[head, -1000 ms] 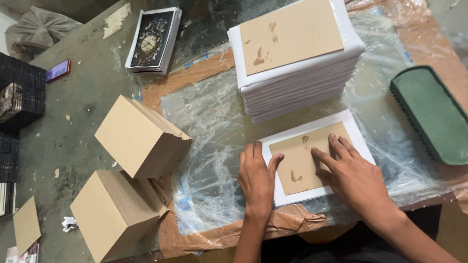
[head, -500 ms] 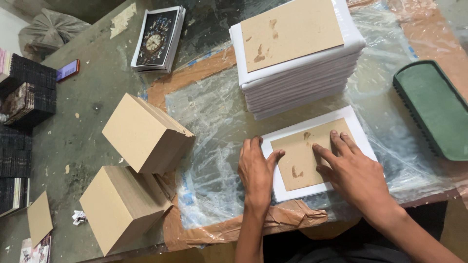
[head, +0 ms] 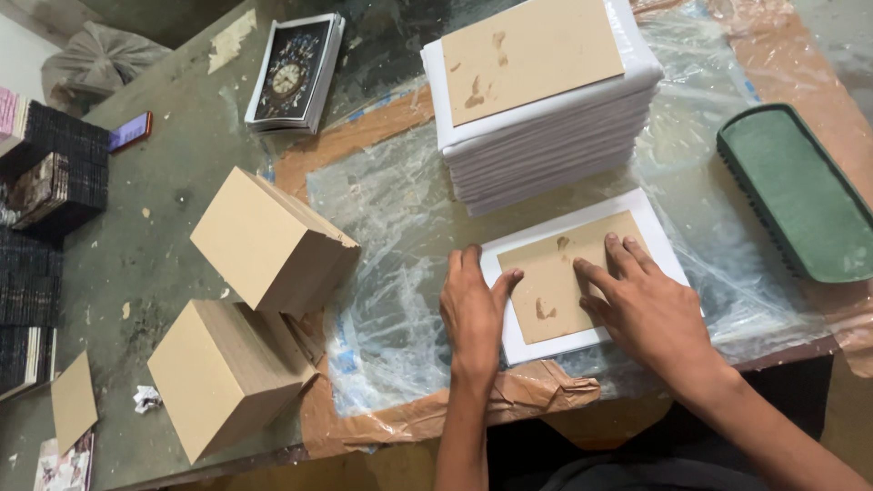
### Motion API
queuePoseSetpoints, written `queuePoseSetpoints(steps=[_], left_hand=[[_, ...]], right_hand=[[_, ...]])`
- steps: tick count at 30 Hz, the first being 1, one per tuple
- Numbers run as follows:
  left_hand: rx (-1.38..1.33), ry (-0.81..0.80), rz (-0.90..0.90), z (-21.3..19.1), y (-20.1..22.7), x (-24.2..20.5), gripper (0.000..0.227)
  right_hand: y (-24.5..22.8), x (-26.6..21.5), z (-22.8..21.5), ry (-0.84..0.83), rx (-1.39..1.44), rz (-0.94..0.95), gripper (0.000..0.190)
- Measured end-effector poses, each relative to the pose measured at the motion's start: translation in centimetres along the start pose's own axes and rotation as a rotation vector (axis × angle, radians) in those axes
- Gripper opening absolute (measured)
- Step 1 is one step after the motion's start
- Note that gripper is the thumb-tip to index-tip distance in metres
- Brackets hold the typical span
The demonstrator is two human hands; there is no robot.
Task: The person repeatedly places a brown cover sheet onto a white book block, presses it down, and smooths the surface with a green plastic squeegee. The person then lifts the finished unit and places it on a growing stack. A second person works in the background on similar items.
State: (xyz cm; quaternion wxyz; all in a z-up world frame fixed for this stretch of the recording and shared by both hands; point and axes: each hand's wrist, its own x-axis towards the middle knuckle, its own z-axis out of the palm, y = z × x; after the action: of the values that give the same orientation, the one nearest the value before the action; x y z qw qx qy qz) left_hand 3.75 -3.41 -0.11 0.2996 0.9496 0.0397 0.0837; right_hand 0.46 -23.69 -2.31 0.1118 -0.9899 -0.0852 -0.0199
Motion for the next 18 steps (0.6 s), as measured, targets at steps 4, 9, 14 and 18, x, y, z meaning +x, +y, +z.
queuePoseSetpoints(steps=[4, 9, 14, 18], left_hand=[[0.012, -0.052, -0.047, 0.3, -0.2, -0.5, 0.044], [-0.030, 0.027, 0.010, 0.4, -0.3, -0.6, 0.055], [-0.024, -0.006, 0.001, -0.1, 0.0, -0.3, 0.060], [-0.008, -0.034, -0.024, -0.4, 0.0, 0.4, 0.061]], right_hand=[[0.0, 0.1, -0.1, -0.001, 0.002, 0.005, 0.048], [0.0, 0.3, -0.1, 0.027, 0.006, 0.001, 0.045], [0.0, 0.2, 0.0, -0.025, -0.010, 0.011, 0.050], [0.1, 0.0, 0.2, 0.038, 0.007, -0.011, 0.044]])
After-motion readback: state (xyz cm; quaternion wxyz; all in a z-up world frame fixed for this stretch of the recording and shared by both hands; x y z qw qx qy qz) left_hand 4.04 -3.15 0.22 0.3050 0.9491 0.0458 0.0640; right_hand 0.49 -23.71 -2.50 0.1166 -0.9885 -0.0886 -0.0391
